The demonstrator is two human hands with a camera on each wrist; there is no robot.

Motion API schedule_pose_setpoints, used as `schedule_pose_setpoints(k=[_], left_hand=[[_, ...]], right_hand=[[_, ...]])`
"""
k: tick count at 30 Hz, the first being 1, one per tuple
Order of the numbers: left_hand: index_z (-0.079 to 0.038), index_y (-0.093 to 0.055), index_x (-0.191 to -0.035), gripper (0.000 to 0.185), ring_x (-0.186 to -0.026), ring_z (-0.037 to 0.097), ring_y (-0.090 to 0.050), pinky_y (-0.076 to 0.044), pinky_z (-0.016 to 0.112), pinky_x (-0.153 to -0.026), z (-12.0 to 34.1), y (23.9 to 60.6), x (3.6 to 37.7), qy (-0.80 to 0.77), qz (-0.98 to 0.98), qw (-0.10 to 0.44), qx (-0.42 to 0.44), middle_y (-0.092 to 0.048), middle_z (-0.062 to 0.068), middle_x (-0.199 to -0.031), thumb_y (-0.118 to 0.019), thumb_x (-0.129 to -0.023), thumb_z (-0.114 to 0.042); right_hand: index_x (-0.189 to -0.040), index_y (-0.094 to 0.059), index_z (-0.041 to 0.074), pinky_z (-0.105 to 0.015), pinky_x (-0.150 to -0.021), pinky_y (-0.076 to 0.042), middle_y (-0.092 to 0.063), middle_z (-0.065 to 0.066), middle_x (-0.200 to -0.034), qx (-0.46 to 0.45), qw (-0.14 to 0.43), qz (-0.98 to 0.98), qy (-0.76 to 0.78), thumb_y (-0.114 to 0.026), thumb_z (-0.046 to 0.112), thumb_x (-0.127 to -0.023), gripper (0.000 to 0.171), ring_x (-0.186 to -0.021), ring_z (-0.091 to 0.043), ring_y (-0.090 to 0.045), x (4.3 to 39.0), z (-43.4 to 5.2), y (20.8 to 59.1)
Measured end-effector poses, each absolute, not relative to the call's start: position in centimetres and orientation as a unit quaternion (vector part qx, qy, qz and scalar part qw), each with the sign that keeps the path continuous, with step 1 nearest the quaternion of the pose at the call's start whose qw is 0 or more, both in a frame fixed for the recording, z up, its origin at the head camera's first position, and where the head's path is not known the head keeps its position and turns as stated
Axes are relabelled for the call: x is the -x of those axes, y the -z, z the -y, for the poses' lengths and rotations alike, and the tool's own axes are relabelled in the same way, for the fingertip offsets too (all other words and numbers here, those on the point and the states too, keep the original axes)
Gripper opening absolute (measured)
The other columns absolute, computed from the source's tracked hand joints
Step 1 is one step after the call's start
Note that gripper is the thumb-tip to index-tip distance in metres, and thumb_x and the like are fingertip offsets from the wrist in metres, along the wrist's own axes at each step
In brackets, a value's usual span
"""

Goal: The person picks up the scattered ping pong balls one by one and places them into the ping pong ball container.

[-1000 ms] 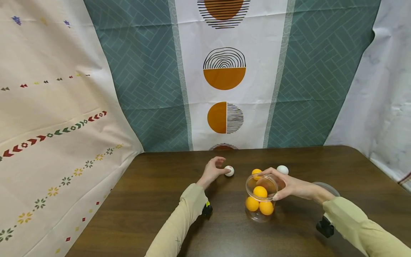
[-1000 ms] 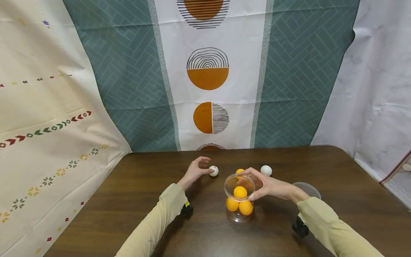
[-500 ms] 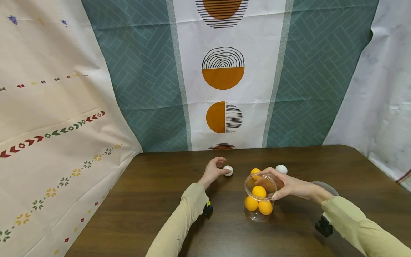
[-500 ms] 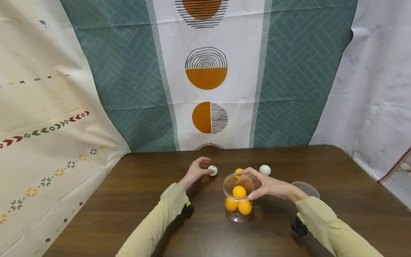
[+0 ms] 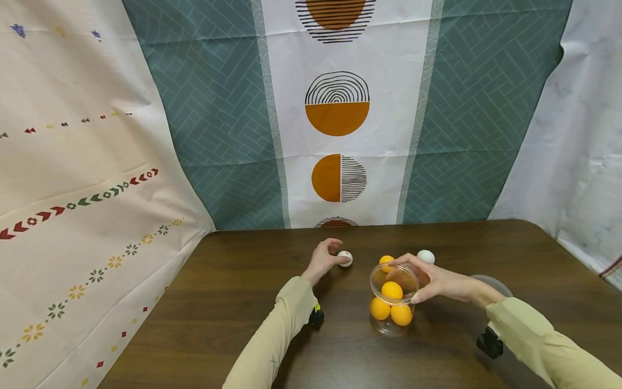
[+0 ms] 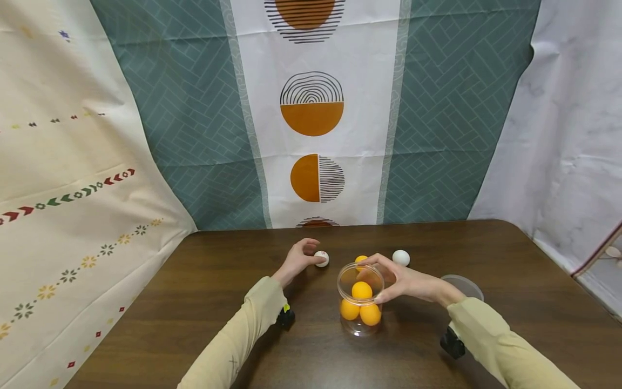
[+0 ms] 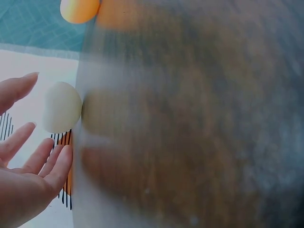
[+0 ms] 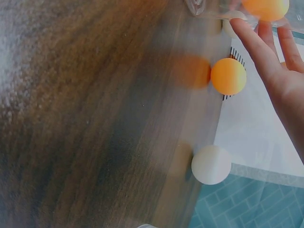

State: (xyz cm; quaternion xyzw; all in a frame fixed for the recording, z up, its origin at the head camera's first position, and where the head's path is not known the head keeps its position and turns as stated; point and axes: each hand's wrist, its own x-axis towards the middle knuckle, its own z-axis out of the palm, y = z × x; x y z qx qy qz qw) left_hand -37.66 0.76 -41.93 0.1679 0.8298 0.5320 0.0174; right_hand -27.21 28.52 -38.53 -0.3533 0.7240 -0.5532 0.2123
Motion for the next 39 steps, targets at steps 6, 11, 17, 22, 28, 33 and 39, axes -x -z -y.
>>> schedule_pose_setpoints(k=[6,11,17,22,28,33,39], left_hand=[[0.000,-0.055,-0.115,0.047,-0.091,0.026,-0.051,-0.043,0.038,-0.074,-0.86,42.04,37.70,-0.529,-0.832,0.016,-0.169,-0.054,0.017,-0.108,-0.075,-0.073,-0.012],[0.000,-0.056,-0.113,0.046,-0.087,0.024,-0.052,-0.043,0.037,-0.072,-0.93,42.22,37.90,-0.522,-0.836,0.015,-0.169,-0.055,0.015,-0.106,-0.076,-0.073,-0.011],[-0.001,-0.056,-0.113,0.045,-0.089,0.024,-0.052,-0.043,0.038,-0.074,-1.03,42.31,38.01,-0.522,-0.837,0.022,-0.162,-0.055,0.016,-0.108,-0.076,-0.073,-0.011],[-0.001,-0.057,-0.111,0.044,-0.088,0.024,-0.053,-0.043,0.037,-0.073,-1.03,42.43,38.11,-0.520,-0.837,0.019,-0.168,-0.056,0.016,-0.106,-0.076,-0.073,-0.011],[0.000,-0.057,-0.110,0.043,-0.088,0.024,-0.054,-0.044,0.035,-0.072,-1.09,42.27,38.04,-0.517,-0.838,0.021,-0.174,-0.057,0.014,-0.103,-0.076,-0.073,-0.009],[-0.001,-0.058,-0.109,0.040,-0.086,0.023,-0.055,-0.045,0.034,-0.070,-1.15,42.17,37.98,-0.512,-0.840,0.022,-0.179,-0.059,0.009,-0.098,-0.075,-0.073,-0.007],[-0.002,-0.061,-0.104,0.034,-0.086,0.021,-0.055,-0.044,0.033,-0.072,-1.24,42.26,38.13,-0.503,-0.847,0.025,-0.171,-0.060,0.005,-0.095,-0.075,-0.073,-0.007]], right_hand=[[-0.132,-0.022,-0.001,-0.058,-0.091,-0.026,-0.019,-0.024,-0.138,0.347,0.212,-0.728,0.551,-0.061,0.009,-0.080,0.066,-0.125,-0.041,-0.015,27.20,-28.51,38.57],[-0.133,-0.026,0.005,-0.060,-0.092,-0.023,-0.020,-0.022,-0.139,0.348,0.210,-0.730,0.549,-0.060,0.008,-0.079,0.064,-0.125,-0.040,-0.014,27.27,-28.53,38.63],[-0.133,-0.029,0.009,-0.061,-0.091,-0.023,-0.022,-0.022,-0.138,0.339,0.206,-0.739,0.545,-0.061,0.009,-0.078,0.063,-0.125,-0.040,-0.015,27.33,-28.54,38.73],[-0.133,-0.027,0.004,-0.059,-0.091,-0.025,-0.021,-0.022,-0.138,0.339,0.211,-0.733,0.551,-0.061,0.008,-0.079,0.064,-0.124,-0.040,-0.016,27.35,-28.53,38.81],[-0.133,-0.027,0.007,-0.057,-0.091,-0.027,-0.021,-0.020,-0.138,0.346,0.212,-0.726,0.555,-0.061,0.007,-0.079,0.063,-0.124,-0.040,-0.016,27.36,-28.58,38.84],[-0.133,-0.028,0.007,-0.055,-0.091,-0.029,-0.021,-0.019,-0.139,0.355,0.209,-0.722,0.556,-0.060,0.006,-0.080,0.063,-0.125,-0.041,-0.016,27.34,-28.60,38.81],[-0.133,-0.028,0.007,-0.056,-0.091,-0.028,-0.022,-0.020,-0.138,0.346,0.210,-0.726,0.555,-0.061,0.008,-0.079,0.063,-0.124,-0.040,-0.017,27.31,-28.57,38.76]])
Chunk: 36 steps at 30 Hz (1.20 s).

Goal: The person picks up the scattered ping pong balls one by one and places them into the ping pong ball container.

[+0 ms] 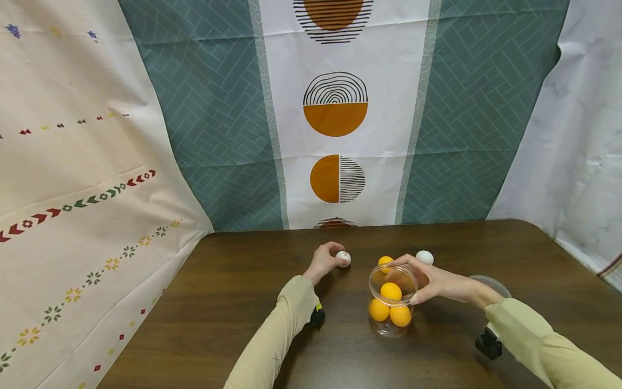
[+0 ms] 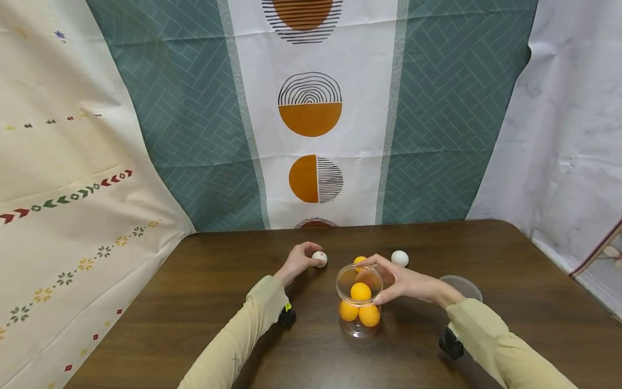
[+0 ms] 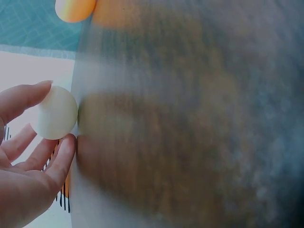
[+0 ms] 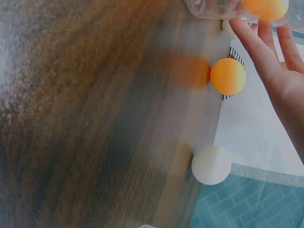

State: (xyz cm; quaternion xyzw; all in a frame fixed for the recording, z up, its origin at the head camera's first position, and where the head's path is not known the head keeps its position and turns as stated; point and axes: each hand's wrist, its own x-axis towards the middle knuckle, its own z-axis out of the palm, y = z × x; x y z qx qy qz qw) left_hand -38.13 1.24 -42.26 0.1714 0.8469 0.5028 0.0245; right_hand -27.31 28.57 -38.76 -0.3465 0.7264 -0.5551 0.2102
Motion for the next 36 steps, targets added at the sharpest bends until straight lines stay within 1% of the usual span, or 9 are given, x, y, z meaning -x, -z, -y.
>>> schedule_pose_setpoints(k=[9,15,19,25,31,36], left_hand=[[-0.003,-0.062,-0.100,0.030,-0.085,0.020,-0.055,-0.044,0.032,-0.072,-1.2,42.3,38.1,-0.502,-0.848,0.032,-0.165,-0.061,0.004,-0.093,-0.075,-0.073,-0.008],[-0.003,-0.063,-0.097,0.027,-0.083,0.019,-0.053,-0.044,0.031,-0.071,-1.1,42.2,37.8,-0.509,-0.845,0.038,-0.159,-0.060,0.003,-0.092,-0.075,-0.074,-0.011],[-0.004,-0.064,-0.097,0.027,-0.082,0.018,-0.053,-0.044,0.030,-0.071,-1.1,42.2,37.8,-0.510,-0.843,0.036,-0.168,-0.060,0.002,-0.090,-0.076,-0.073,-0.012],[-0.003,-0.064,-0.097,0.028,-0.082,0.019,-0.053,-0.044,0.030,-0.072,-0.5,42.0,37.7,-0.514,-0.839,0.033,-0.173,-0.061,0.003,-0.091,-0.076,-0.074,-0.013],[-0.002,-0.063,-0.100,0.030,-0.084,0.020,-0.053,-0.045,0.032,-0.071,0.6,41.7,37.9,-0.525,-0.831,0.038,-0.178,-0.061,0.005,-0.094,-0.075,-0.075,-0.013],[-0.001,-0.063,-0.100,0.029,-0.083,0.020,-0.053,-0.046,0.031,-0.068,1.2,41.3,37.9,-0.530,-0.829,0.036,-0.175,-0.060,0.005,-0.093,-0.074,-0.076,-0.013]], right_hand=[[-0.133,-0.027,0.005,-0.060,-0.091,-0.025,-0.022,-0.020,-0.138,0.334,0.210,-0.734,0.552,-0.061,0.007,-0.079,0.064,-0.124,-0.040,-0.016,27.2,-28.4,38.7],[-0.133,-0.029,0.010,-0.060,-0.092,-0.023,-0.022,-0.021,-0.138,0.330,0.211,-0.739,0.549,-0.061,0.008,-0.079,0.063,-0.124,-0.038,-0.017,27.1,-28.2,38.6],[-0.133,-0.030,0.011,-0.057,-0.092,-0.026,-0.022,-0.022,-0.138,0.324,0.211,-0.739,0.551,-0.062,0.008,-0.079,0.063,-0.123,-0.037,-0.020,27.1,-28.3,38.6],[-0.133,-0.030,0.010,-0.052,-0.089,-0.034,-0.022,-0.025,-0.137,0.325,0.210,-0.734,0.558,-0.062,0.008,-0.079,0.063,-0.120,-0.039,-0.023,27.0,-28.4,38.8],[-0.133,-0.030,0.010,-0.052,-0.089,-0.033,-0.023,-0.024,-0.136,0.328,0.209,-0.735,0.556,-0.062,0.008,-0.079,0.063,-0.121,-0.039,-0.024,27.0,-28.3,38.8],[-0.133,-0.030,0.011,-0.052,-0.089,-0.033,-0.024,-0.023,-0.137,0.328,0.209,-0.735,0.556,-0.062,0.007,-0.079,0.063,-0.121,-0.038,-0.024,27.0,-28.2,38.7]])
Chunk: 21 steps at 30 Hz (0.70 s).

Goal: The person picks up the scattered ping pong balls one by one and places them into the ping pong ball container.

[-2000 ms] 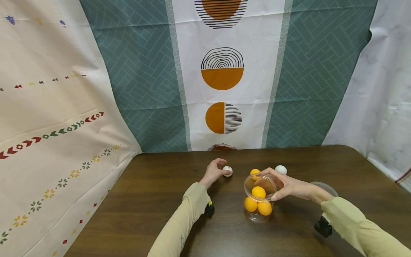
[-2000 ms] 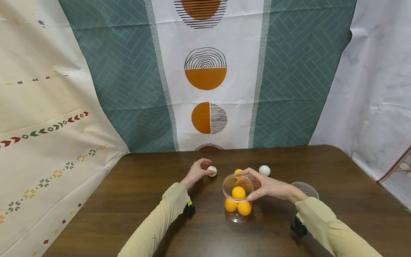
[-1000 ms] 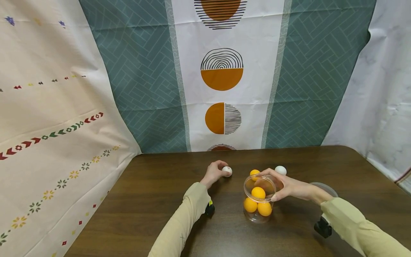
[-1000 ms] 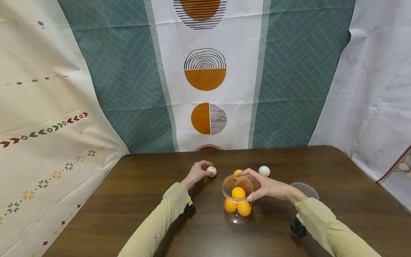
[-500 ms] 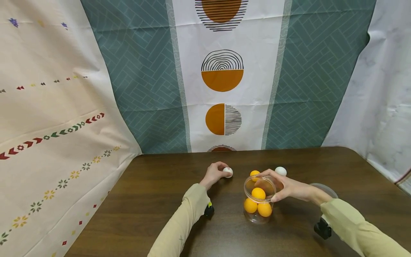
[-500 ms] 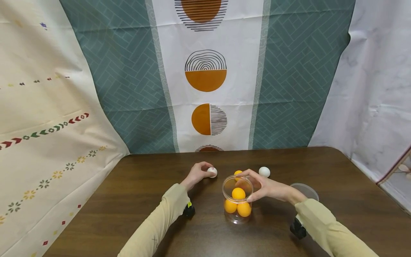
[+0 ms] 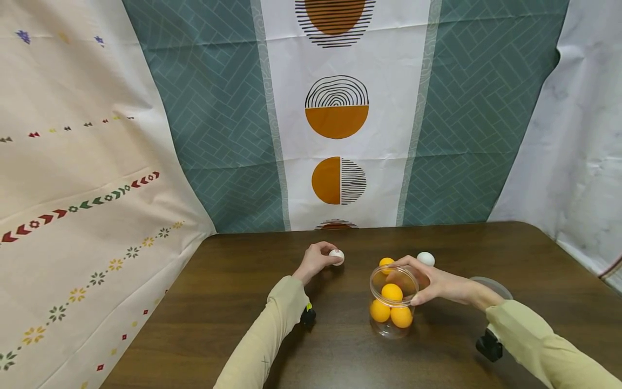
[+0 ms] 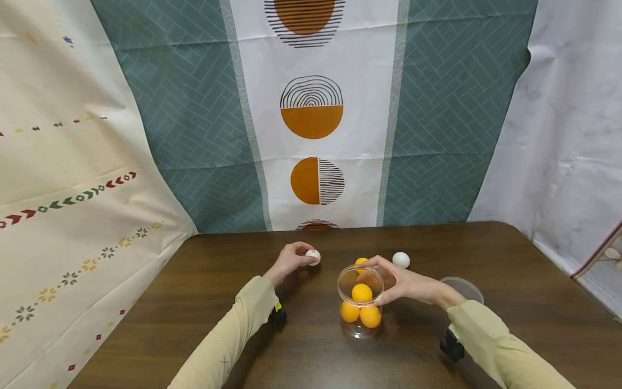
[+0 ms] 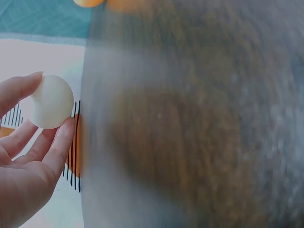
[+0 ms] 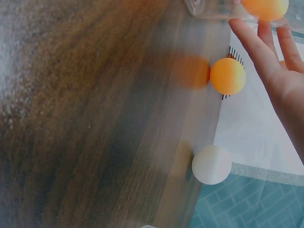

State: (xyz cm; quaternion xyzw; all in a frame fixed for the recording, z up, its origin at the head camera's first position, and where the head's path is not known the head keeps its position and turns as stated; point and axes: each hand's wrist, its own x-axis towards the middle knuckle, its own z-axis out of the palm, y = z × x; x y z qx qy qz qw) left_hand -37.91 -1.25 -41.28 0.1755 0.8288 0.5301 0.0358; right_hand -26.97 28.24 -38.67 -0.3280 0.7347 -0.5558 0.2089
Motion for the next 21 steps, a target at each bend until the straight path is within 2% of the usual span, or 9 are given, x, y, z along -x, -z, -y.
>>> schedule_pose_setpoints(k=[14,21], left_hand=[[-0.004,-0.063,-0.097,0.027,-0.082,0.018,-0.055,-0.045,0.031,-0.071,0.6,39.3,36.6,-0.526,-0.824,0.028,-0.208,-0.062,0.004,-0.090,-0.074,-0.075,-0.014],[-0.008,-0.064,-0.098,0.027,-0.080,0.016,-0.055,-0.045,0.030,-0.071,0.3,38.6,36.4,-0.538,-0.812,0.042,-0.222,-0.061,0.000,-0.088,-0.075,-0.075,-0.019]], right_hand=[[-0.133,-0.029,0.010,-0.051,-0.089,-0.034,-0.027,-0.025,-0.135,0.335,0.211,-0.729,0.558,-0.062,0.008,-0.079,0.063,-0.121,-0.038,-0.026,27.0,-28.2,38.7],[-0.133,-0.028,0.009,-0.055,-0.091,-0.029,-0.029,-0.025,-0.135,0.344,0.208,-0.731,0.551,-0.062,0.009,-0.080,0.063,-0.123,-0.038,-0.023,27.0,-28.2,38.6]])
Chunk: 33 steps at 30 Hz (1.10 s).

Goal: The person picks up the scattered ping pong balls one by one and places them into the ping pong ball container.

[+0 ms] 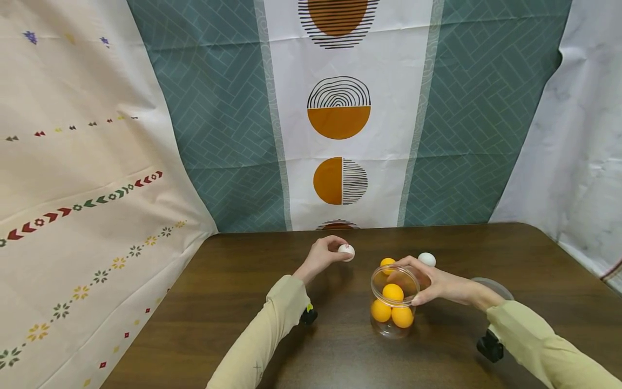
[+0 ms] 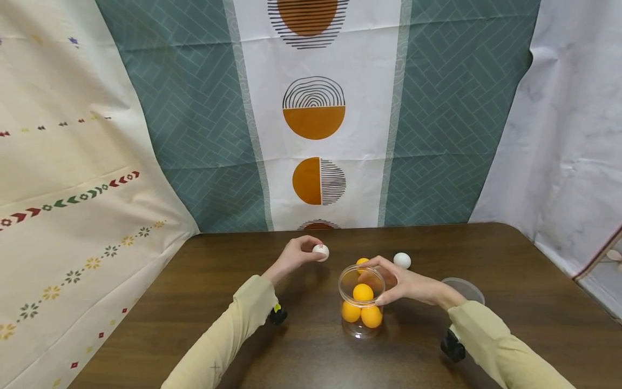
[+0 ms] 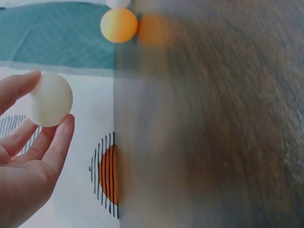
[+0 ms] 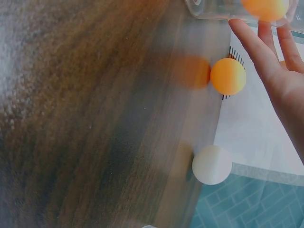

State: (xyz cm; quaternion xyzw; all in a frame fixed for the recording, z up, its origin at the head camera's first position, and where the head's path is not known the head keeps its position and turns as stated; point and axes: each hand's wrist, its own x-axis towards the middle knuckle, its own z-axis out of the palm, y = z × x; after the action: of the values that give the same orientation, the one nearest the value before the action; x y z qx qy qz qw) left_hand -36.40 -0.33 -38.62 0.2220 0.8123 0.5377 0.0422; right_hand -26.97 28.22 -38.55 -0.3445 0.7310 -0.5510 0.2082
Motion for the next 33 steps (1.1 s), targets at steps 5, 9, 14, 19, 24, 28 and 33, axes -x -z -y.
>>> schedule_pose_setpoints(k=[5,9,14,19,24,28,33], left_hand=[[-0.007,-0.063,-0.099,0.027,-0.080,0.017,-0.056,-0.046,0.030,-0.072,0.1,38.0,36.0,-0.548,-0.800,0.050,-0.239,-0.062,0.001,-0.089,-0.074,-0.076,-0.017],[-0.007,-0.063,-0.099,0.027,-0.081,0.018,-0.056,-0.046,0.029,-0.072,-0.1,37.5,35.7,-0.546,-0.798,0.051,-0.248,-0.062,0.003,-0.091,-0.073,-0.077,-0.017],[-0.005,-0.063,-0.101,0.028,-0.085,0.023,-0.055,-0.046,0.030,-0.074,-0.3,36.9,35.3,-0.549,-0.796,0.055,-0.250,-0.061,0.004,-0.094,-0.073,-0.077,-0.017],[-0.006,-0.063,-0.103,0.029,-0.086,0.019,-0.056,-0.046,0.030,-0.074,-0.6,36.2,34.9,-0.554,-0.787,0.062,-0.264,-0.062,0.003,-0.095,-0.072,-0.078,-0.016],[-0.008,-0.063,-0.101,0.027,-0.084,0.017,-0.058,-0.046,0.028,-0.073,-0.9,35.7,34.5,-0.560,-0.779,0.065,-0.275,-0.062,0.000,-0.093,-0.072,-0.078,-0.016],[-0.007,-0.063,-0.102,0.028,-0.087,0.021,-0.058,-0.047,0.029,-0.072,-1.1,35.4,34.2,-0.567,-0.769,0.069,-0.287,-0.062,0.002,-0.093,-0.073,-0.077,-0.015],[-0.006,-0.062,-0.105,0.030,-0.088,0.021,-0.057,-0.047,0.029,-0.072,-1.4,34.8,33.7,-0.572,-0.761,0.078,-0.296,-0.062,0.003,-0.095,-0.073,-0.078,-0.013]], right_hand=[[-0.133,-0.029,0.010,-0.053,-0.091,-0.031,-0.027,-0.025,-0.136,0.334,0.212,-0.733,0.554,-0.062,0.010,-0.079,0.063,-0.123,-0.038,-0.023,27.1,-28.2,38.7],[-0.133,-0.028,0.010,-0.051,-0.090,-0.033,-0.026,-0.026,-0.136,0.332,0.216,-0.729,0.559,-0.062,0.009,-0.080,0.063,-0.123,-0.038,-0.024,27.1,-28.2,38.8],[-0.133,-0.027,0.008,-0.048,-0.087,-0.038,-0.023,-0.028,-0.135,0.333,0.221,-0.720,0.568,-0.061,0.008,-0.080,0.064,-0.121,-0.040,-0.026,27.0,-28.2,38.9],[-0.133,-0.025,0.004,-0.051,-0.089,-0.035,-0.029,-0.025,-0.134,0.340,0.220,-0.720,0.564,-0.061,0.008,-0.080,0.064,-0.122,-0.040,-0.025,27.0,-28.3,38.8],[-0.133,-0.023,0.001,-0.054,-0.091,-0.031,-0.029,-0.026,-0.135,0.346,0.220,-0.719,0.561,-0.061,0.008,-0.080,0.065,-0.123,-0.039,-0.023,27.1,-28.3,38.8],[-0.133,-0.022,0.000,-0.051,-0.090,-0.034,-0.029,-0.027,-0.135,0.343,0.221,-0.718,0.564,-0.061,0.008,-0.080,0.066,-0.123,-0.039,-0.024,27.1,-28.3,38.8],[-0.133,-0.022,0.000,-0.047,-0.088,-0.038,-0.026,-0.028,-0.135,0.341,0.223,-0.712,0.573,-0.062,0.008,-0.080,0.067,-0.122,-0.039,-0.025,27.0,-28.2,38.8]])
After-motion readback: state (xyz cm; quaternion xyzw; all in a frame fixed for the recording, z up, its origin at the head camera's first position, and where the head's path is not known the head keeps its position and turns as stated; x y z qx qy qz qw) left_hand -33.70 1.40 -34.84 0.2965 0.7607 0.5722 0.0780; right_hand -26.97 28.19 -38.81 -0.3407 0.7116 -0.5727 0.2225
